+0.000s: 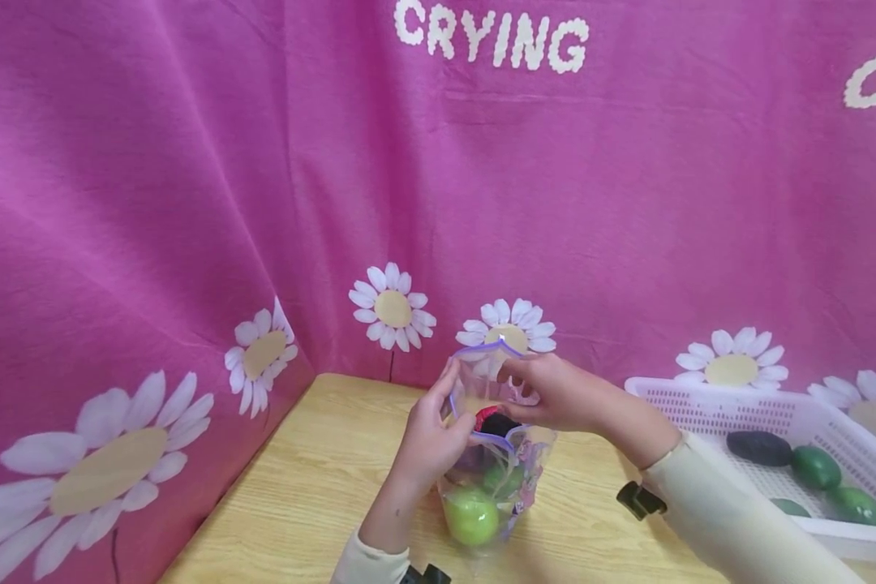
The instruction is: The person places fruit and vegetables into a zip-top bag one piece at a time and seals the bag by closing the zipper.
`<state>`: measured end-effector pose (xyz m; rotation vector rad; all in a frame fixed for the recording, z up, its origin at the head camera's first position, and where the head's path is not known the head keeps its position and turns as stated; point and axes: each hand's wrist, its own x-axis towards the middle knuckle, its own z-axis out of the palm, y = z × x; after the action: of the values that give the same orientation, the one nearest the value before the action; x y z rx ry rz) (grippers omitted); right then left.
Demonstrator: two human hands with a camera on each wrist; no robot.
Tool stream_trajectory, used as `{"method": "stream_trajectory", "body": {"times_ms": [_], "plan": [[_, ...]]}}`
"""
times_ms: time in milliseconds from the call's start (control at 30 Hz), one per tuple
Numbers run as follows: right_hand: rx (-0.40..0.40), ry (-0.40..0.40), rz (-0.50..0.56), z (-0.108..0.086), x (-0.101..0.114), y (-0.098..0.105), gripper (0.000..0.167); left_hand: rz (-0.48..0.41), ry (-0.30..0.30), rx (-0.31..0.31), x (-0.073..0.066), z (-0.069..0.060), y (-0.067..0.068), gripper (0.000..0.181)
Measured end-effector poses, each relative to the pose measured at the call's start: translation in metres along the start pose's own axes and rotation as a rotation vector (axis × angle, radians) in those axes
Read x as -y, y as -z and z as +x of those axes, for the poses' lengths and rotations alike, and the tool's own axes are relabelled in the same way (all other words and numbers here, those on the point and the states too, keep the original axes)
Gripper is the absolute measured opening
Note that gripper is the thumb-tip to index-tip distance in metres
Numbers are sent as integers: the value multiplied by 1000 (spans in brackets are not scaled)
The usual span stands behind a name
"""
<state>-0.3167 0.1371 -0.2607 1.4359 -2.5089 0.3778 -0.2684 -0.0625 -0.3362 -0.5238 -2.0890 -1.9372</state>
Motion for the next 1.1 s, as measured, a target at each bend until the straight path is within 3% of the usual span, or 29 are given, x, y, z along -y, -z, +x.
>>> {"method": "stream_trajectory", "body": {"times_ms": [233,467,700,1100], "plan": [[-48,22,-38,-4,-1,-1,20,-10,2,-7,0,0,-1,73],[-99,-44,-101,-11,2,-2,32,-11,16,-8,1,-1,-2,72],[-176,-89,-119,-26,-2,0,33,-1,17,-12,2,-2,-4,73],[-310,-174,-114,-74,-39,48,30,11,-15,-2,4,0,-5,72]]}}
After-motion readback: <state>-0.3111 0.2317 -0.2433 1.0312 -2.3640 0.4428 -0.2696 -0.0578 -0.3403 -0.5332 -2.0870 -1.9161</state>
